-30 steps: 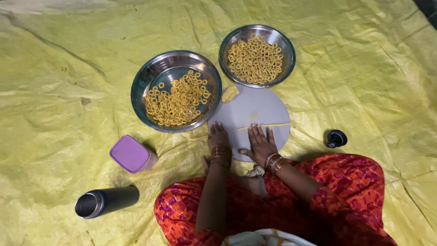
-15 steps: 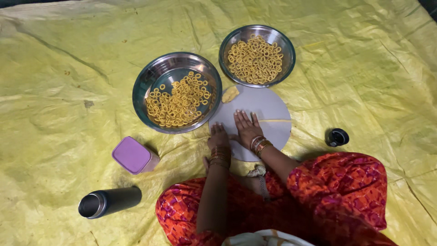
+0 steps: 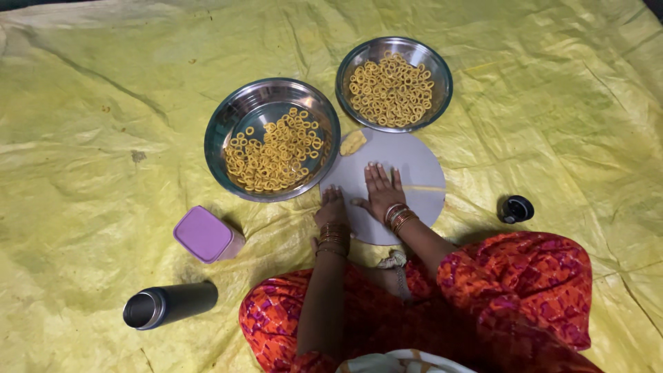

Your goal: The person sits on a yellow tarp and shapes small pieces of yellow dough into ring shapes by hand. They roll the dough into thin strips, form loops, and place the finished rings into a metal bowl.

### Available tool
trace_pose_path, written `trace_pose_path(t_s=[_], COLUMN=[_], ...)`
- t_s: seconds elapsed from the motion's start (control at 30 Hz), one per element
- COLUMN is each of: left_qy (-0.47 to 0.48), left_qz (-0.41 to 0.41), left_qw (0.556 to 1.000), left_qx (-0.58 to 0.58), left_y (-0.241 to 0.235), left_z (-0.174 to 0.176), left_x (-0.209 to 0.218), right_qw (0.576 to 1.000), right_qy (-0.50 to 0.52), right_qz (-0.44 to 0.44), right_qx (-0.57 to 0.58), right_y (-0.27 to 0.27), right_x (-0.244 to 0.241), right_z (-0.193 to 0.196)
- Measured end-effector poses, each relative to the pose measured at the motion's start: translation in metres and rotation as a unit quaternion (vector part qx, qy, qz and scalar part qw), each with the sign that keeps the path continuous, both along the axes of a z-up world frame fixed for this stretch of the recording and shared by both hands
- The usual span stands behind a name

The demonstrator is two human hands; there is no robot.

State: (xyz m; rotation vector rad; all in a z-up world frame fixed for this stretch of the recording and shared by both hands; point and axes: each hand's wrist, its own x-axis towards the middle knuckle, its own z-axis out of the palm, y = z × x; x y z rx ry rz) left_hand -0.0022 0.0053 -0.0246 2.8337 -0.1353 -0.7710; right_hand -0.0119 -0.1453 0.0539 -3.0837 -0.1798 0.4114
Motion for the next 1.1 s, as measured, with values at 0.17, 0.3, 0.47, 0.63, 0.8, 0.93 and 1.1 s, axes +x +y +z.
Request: trace_pose_path(t_s=[0.17,0.3,0.47,0.63,0.8,0.93,1.1], left_qy=[-0.067,-0.012,-0.018,-0.153,-0.341,-0.357,-0.346], left_qz=[0.014,-0.005,0.015,0.007,-0.024,0.053,0.069], left_qw=[0.996,0.999,0.997,0.983,0.932,0.907,0.922], left_qx=[-0.062,-0.034,-0.080,-0.104,-0.122,-0.216,-0.156], left_y=[0.003,0.004,0.008,-0.022,-0.033,-0.025,-0.013], left_z=[0.022,0.024,0.039,0.031,0.010,0.005,0.012], left_x=[-0.002,-0.006,-0.015,-0.028,-0.022,-0.008,0.004], right_qw=[0.996,0.993,0.990,0.986,0.972,0.980,0.979], right_qy=[0.066,0.079,-0.035,-0.134,-0.175,-0.098,-0.169], right_qz=[0.042,0.065,0.025,-0.097,-0.131,-0.157,-0.076], right_qx=[-0.038,0.066,0.135,0.034,0.083,0.070,0.083], right_y=[0.016,0.007,-0.041,-0.112,-0.137,-0.124,-0.094], right_x=[-0.054,-0.091,-0.088,-0.088,-0.084,-0.065,-0.062], right_z=[0.008,0.011,0.014,0.001,-0.021,-0.012,0.012])
